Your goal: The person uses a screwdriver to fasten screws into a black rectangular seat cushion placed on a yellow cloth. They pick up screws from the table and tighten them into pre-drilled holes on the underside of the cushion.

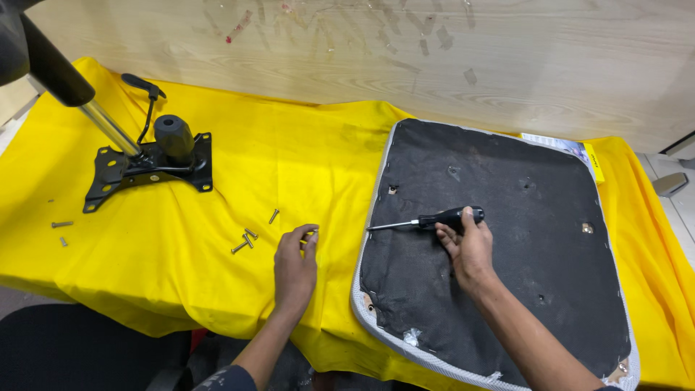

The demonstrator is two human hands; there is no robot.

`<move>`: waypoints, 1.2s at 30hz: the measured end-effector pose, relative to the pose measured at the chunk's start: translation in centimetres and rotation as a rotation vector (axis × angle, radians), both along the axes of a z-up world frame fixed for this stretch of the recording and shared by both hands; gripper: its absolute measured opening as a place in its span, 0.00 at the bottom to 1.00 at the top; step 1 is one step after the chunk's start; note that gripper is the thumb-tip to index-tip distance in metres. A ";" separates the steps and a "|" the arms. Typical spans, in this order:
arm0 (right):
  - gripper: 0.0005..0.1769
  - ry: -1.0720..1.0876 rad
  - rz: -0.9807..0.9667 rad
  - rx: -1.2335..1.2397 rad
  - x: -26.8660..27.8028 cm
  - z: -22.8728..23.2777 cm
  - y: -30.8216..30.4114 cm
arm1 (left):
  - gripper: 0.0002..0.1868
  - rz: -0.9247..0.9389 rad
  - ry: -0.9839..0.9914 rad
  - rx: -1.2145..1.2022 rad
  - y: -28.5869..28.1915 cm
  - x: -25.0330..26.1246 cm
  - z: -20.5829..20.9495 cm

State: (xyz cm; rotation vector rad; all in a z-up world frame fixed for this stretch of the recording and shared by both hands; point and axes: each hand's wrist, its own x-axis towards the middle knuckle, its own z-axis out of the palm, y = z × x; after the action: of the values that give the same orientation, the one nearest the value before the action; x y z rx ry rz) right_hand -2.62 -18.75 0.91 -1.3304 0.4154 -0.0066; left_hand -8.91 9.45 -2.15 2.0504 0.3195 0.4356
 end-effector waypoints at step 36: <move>0.16 -0.144 -0.119 0.099 -5.4 -2.4 -2.1 | 0.11 -0.513 -0.097 0.051 -3.3 -8.1 3.9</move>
State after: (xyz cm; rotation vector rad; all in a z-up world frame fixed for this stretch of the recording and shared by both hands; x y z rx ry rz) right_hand -8.06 -20.83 -1.52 -1.1980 0.3667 -0.1779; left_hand -16.96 6.19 1.74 2.0578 -0.2771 0.2249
